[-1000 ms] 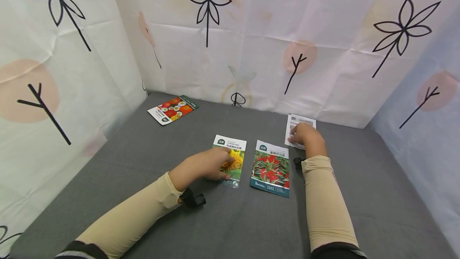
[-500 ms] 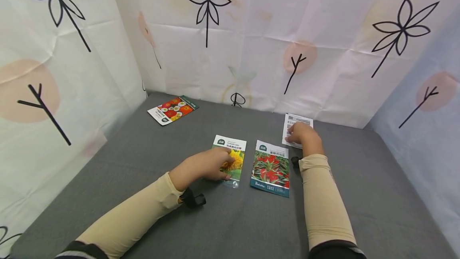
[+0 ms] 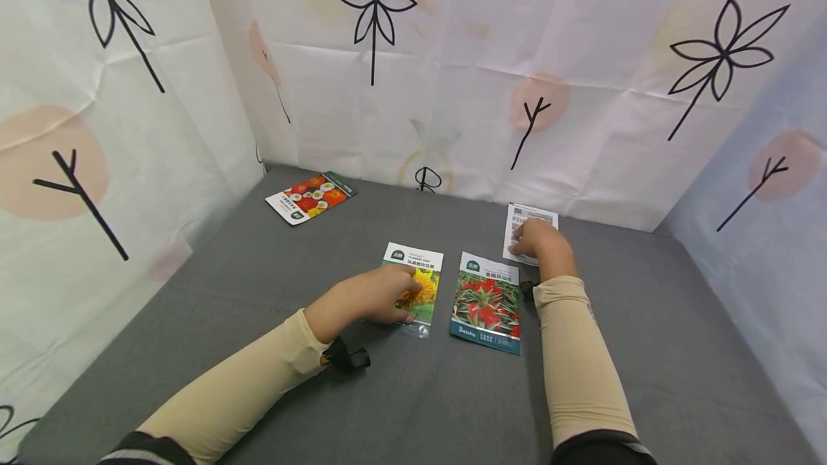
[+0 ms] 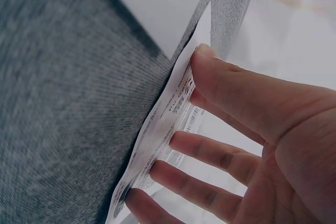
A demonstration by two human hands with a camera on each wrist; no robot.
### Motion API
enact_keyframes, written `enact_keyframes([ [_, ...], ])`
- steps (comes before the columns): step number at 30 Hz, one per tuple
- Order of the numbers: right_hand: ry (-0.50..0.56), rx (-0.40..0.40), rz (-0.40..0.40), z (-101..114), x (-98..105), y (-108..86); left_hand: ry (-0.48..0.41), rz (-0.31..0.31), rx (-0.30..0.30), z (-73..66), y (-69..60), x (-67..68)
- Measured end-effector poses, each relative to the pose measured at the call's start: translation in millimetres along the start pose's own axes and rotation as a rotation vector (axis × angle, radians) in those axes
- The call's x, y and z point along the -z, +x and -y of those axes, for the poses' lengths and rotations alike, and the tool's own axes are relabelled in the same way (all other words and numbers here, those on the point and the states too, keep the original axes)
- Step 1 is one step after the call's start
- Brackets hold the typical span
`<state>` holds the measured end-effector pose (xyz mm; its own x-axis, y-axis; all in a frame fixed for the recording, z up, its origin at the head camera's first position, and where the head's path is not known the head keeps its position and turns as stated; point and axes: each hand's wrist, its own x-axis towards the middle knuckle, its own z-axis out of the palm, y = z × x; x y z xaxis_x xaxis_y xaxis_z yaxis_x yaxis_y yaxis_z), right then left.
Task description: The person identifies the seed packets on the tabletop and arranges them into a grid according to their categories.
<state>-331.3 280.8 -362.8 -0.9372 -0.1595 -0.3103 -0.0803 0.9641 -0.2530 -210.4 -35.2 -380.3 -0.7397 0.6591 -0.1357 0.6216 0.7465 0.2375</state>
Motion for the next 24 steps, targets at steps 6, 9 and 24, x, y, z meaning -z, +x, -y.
enact_keyframes([
  [6, -0.007, 0.009, 0.006, 4.6, 1.7, -1.9, 0.008, 0.001, -0.001, -0.3, 0.2, 0.3],
  [9, -0.014, 0.015, 0.006, 7.3, 2.7, -1.6, 0.009, 0.001, 0.002, -0.2, 0.3, 0.2],
  [24, -0.022, 0.022, 0.007, 12.3, -2.0, 4.9, 0.026, 0.006, 0.003, 1.6, 1.9, -2.8],
])
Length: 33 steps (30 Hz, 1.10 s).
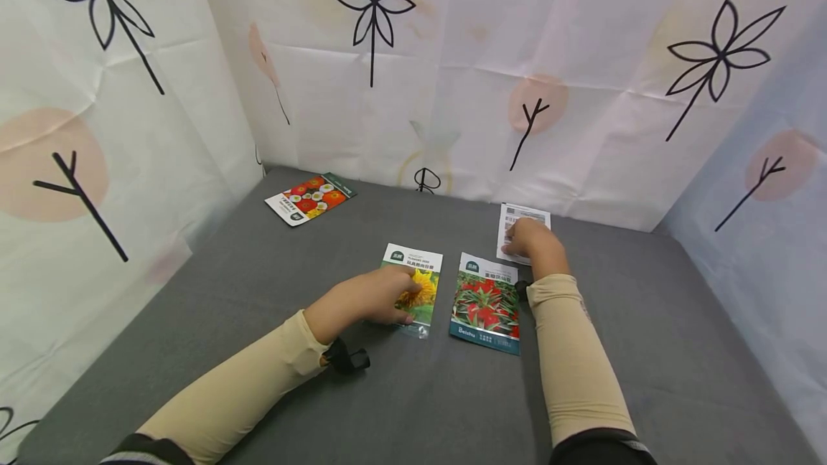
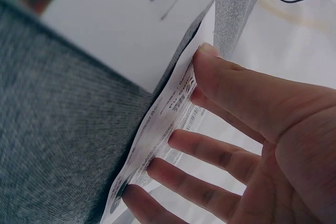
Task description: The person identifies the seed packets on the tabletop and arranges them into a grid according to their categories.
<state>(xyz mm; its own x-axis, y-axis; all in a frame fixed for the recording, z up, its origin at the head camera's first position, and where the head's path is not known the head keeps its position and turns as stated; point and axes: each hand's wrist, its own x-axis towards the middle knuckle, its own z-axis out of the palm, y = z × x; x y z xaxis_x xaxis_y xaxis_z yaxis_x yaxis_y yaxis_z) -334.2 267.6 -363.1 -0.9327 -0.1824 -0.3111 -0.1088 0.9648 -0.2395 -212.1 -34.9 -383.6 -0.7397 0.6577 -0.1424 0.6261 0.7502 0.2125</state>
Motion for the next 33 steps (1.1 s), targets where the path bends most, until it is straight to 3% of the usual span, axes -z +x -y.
enact_keyframes([
  [33, -0.029, 0.029, 0.017, 18.2, 0.8, -2.7, 0.014, 0.001, 0.002, -1.0, 0.9, -0.4],
])
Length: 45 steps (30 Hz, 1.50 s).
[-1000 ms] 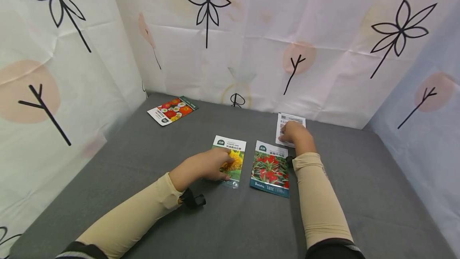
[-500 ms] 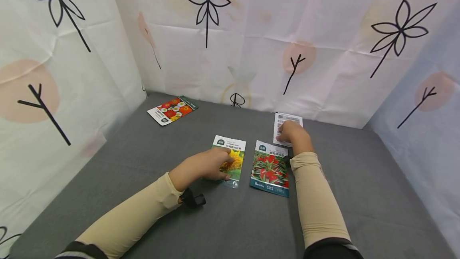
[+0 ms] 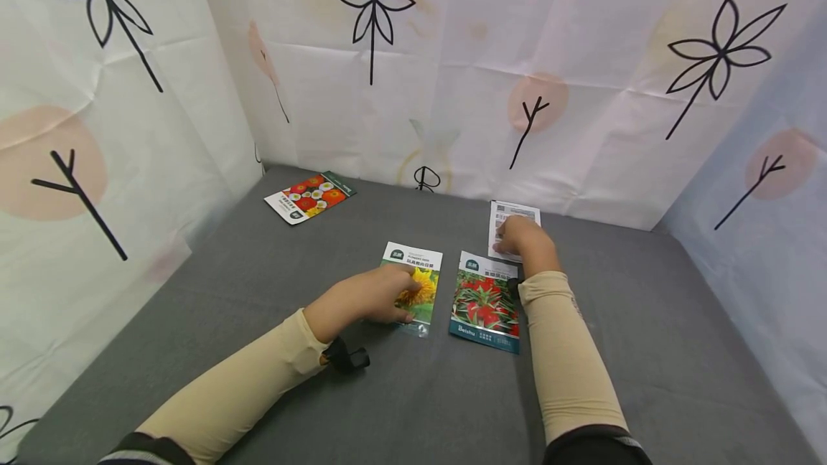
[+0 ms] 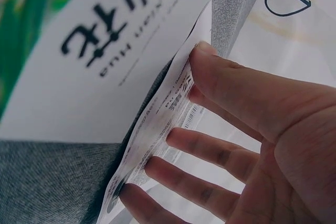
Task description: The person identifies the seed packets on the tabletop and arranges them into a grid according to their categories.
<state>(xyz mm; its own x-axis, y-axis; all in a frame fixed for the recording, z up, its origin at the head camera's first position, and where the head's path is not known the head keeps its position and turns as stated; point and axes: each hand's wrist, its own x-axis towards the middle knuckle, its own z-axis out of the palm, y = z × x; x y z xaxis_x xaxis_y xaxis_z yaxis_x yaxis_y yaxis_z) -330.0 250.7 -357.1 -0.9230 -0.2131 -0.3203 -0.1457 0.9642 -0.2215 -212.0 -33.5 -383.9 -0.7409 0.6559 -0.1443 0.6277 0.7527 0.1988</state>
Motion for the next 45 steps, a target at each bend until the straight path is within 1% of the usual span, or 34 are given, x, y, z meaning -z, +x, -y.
enact_keyframes([
  [10, -0.001, 0.015, 0.001, 4.9, 0.2, 0.9, -0.010, 0.006, 0.004, -0.7, -2.0, 1.6],
  [16, 0.012, -0.001, 0.005, 6.3, -0.6, 2.3, -0.006, 0.010, 0.001, -0.2, -1.0, 2.1],
  [22, 0.008, 0.003, 0.004, 7.1, -1.2, 5.4, -0.006, 0.005, 0.004, -0.2, -0.4, 2.0],
  [28, 0.007, 0.006, 0.016, 9.1, -3.4, 9.0, -0.005, -0.002, -0.007, 0.2, -0.6, 1.7],
  [36, 0.000, 0.024, 0.023, 14.9, -3.6, 8.9, -0.004, 0.009, 0.006, -1.0, -2.5, 2.3],
  [40, -0.018, 0.035, 0.008, 16.6, -4.5, 9.3, -0.004, 0.010, 0.005, -1.5, -2.9, 2.9],
  [45, -0.010, 0.017, 0.017, 17.1, -2.8, 9.9, -0.004, 0.018, 0.015, -1.4, -2.3, 3.5],
])
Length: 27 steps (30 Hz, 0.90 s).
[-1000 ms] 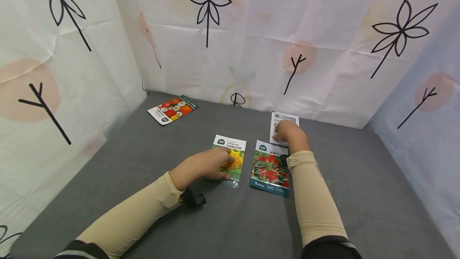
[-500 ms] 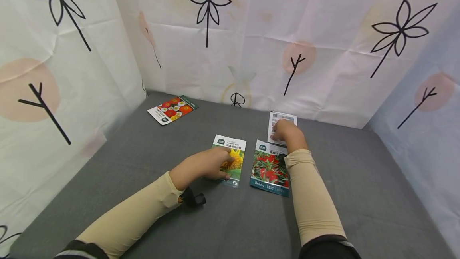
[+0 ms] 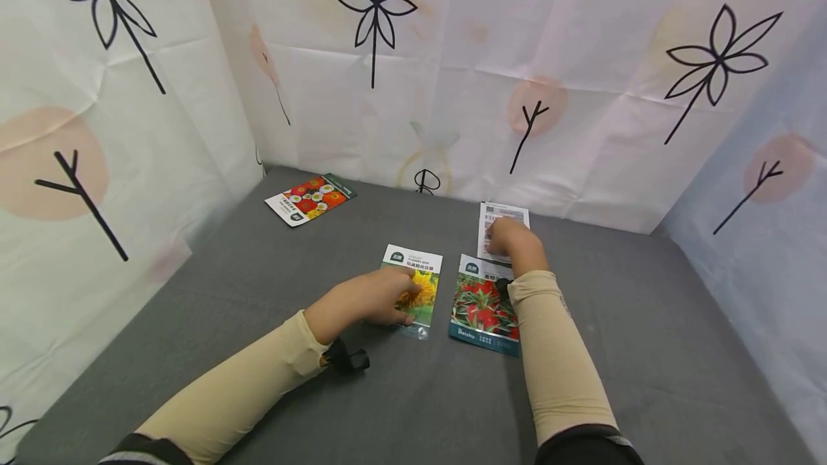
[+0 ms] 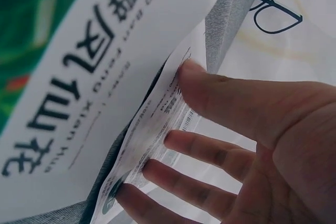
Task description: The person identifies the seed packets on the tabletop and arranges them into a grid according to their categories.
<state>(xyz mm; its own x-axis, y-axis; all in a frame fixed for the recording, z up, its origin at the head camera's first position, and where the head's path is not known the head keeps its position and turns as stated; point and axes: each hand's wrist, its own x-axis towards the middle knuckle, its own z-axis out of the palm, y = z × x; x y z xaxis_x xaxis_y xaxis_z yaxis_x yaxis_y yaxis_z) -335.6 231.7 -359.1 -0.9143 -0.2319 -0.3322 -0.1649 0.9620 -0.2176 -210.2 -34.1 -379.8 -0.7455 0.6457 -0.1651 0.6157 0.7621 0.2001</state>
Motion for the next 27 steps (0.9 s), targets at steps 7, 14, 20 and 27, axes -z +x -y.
enact_keyframes([
  [7, 0.024, -0.028, 0.007, -2.1, -1.2, 3.3, -0.004, -0.008, -0.003, 0.1, -0.2, -1.5],
  [14, 0.029, -0.018, 0.012, -4.0, 1.7, 3.0, -0.005, -0.010, -0.002, 0.3, 0.0, -0.5],
  [20, 0.033, -0.014, 0.013, -4.2, 1.4, 4.7, -0.005, -0.004, 0.003, 0.6, 0.3, -0.2],
  [27, 0.036, -0.025, -0.004, -3.8, 0.4, 5.4, -0.003, -0.002, -0.009, 0.4, -0.4, 0.7],
])
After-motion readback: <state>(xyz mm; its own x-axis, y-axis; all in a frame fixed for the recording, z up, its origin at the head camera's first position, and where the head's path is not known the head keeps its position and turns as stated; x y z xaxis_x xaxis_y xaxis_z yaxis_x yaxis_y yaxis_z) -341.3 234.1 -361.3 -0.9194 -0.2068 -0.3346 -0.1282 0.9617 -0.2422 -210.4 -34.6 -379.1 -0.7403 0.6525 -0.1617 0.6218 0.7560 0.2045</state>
